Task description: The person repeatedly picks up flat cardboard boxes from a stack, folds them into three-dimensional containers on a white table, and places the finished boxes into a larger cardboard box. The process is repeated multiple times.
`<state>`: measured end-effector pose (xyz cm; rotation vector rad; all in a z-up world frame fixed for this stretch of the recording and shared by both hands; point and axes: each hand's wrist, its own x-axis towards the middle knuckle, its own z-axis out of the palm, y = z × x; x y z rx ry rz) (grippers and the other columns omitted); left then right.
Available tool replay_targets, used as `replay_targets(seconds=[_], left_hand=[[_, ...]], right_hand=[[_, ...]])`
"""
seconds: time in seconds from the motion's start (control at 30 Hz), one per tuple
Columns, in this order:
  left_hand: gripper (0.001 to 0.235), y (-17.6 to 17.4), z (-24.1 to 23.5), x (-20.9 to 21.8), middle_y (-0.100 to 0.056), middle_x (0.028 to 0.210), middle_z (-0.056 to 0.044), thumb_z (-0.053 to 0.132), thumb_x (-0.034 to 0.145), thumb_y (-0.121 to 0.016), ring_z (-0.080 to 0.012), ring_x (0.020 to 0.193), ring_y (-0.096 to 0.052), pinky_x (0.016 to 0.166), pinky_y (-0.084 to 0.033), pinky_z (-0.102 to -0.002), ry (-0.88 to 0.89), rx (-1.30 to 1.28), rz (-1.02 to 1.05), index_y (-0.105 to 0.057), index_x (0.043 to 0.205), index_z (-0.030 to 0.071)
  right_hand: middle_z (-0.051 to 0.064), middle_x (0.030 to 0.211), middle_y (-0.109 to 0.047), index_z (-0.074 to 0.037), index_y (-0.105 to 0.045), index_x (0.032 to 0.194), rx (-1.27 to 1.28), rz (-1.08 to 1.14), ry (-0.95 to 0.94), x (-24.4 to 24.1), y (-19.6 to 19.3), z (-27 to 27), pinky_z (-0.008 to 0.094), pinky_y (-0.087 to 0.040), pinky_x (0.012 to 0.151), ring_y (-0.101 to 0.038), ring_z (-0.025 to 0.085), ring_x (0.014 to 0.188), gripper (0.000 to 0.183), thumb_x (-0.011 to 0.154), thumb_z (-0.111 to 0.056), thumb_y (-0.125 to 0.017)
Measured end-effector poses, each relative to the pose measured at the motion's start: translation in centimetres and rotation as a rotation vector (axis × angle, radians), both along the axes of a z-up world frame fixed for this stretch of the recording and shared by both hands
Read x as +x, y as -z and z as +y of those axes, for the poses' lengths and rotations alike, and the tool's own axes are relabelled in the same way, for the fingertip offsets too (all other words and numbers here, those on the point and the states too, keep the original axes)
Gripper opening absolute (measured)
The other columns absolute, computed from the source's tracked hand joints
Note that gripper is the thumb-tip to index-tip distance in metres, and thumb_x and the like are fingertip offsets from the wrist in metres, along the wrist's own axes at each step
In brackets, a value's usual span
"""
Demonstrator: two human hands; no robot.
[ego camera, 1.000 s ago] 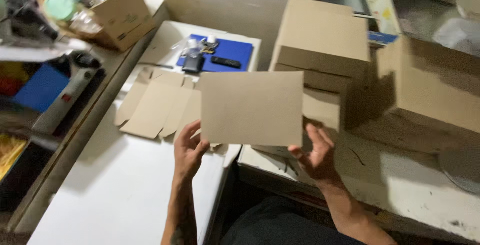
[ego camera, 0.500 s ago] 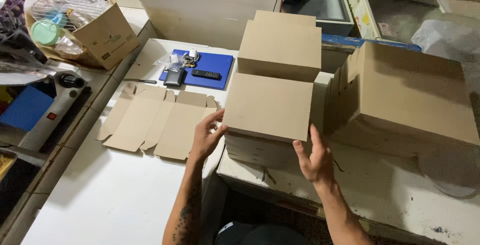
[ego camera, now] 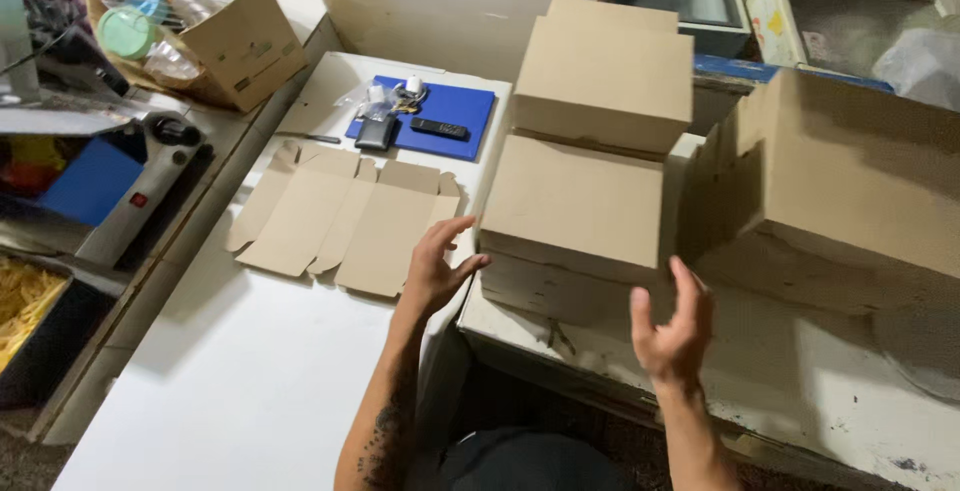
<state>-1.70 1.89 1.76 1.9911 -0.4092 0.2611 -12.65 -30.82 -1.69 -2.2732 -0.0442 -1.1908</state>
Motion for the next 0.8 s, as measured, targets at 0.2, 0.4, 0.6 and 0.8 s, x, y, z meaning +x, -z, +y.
replay_targets(seconds=[0.2, 0.4, 0.6, 0.8], left_hand=[[0.049, 10.0, 9.1, -4.1, -0.075, 0.124, -0.008, 0.036, 0.084, -0.08, -0.0204, 0.114, -0.071, 0.093, -0.055, -0.032, -0.096, 0.015, 0.362, -0.07, 0.127, 0.015], [0.048, 17.6, 18.8, -12.9, -0.071, 0.129, -0.005, 0.043, 0.089, -0.072, -0.0202, 0.119, -0.066, 0.086, -0.059, -0.034, -0.248, 0.092, 0.638, -0.07, 0.128, 0.015], [0.047, 18.5, 24.8, -18.9, -0.07, 0.126, -0.016, 0.037, 0.092, -0.079, -0.0326, 0.121, -0.066, 0.094, -0.06, -0.04, -0.398, -0.025, 0.704, -0.07, 0.131, 0.012], [0.046, 20.2, 28.3, -23.4, -0.071, 0.122, -0.017, 0.036, 0.092, -0.078, -0.034, 0.118, -0.068, 0.094, -0.06, -0.042, -0.588, -0.13, 0.661, -0.07, 0.13, 0.011]], right_hand=[[0.006, 0.087, -0.077, -0.004, -0.078, 0.102, -0.005, 0.119, -0.202, -3.8, 1.3, 5.5, 0.028, -0.05, 0.056, -0.063, 0.012, 0.061, 0.017, 0.096, -0.012, -0.063], [0.0, 0.094, -0.081, -0.01, -0.081, 0.099, -0.141, 0.482, -0.573, -2.4, 1.0, 13.8, 0.028, -0.06, 0.078, -0.076, 0.012, 0.082, 0.014, 0.09, -0.013, -0.07], [0.011, 0.103, -0.08, -0.016, -0.073, 0.115, -0.469, 0.946, -0.697, -0.2, -1.2, 22.1, 0.051, -0.061, 0.082, -0.076, 0.035, 0.094, 0.025, 0.096, -0.03, -0.065], [0.01, 0.124, -0.075, -0.019, -0.058, 0.14, -0.752, 1.336, -0.866, 4.6, -1.2, 29.6, 0.053, -0.056, 0.097, -0.071, 0.033, 0.115, 0.048, 0.1, -0.044, -0.058]])
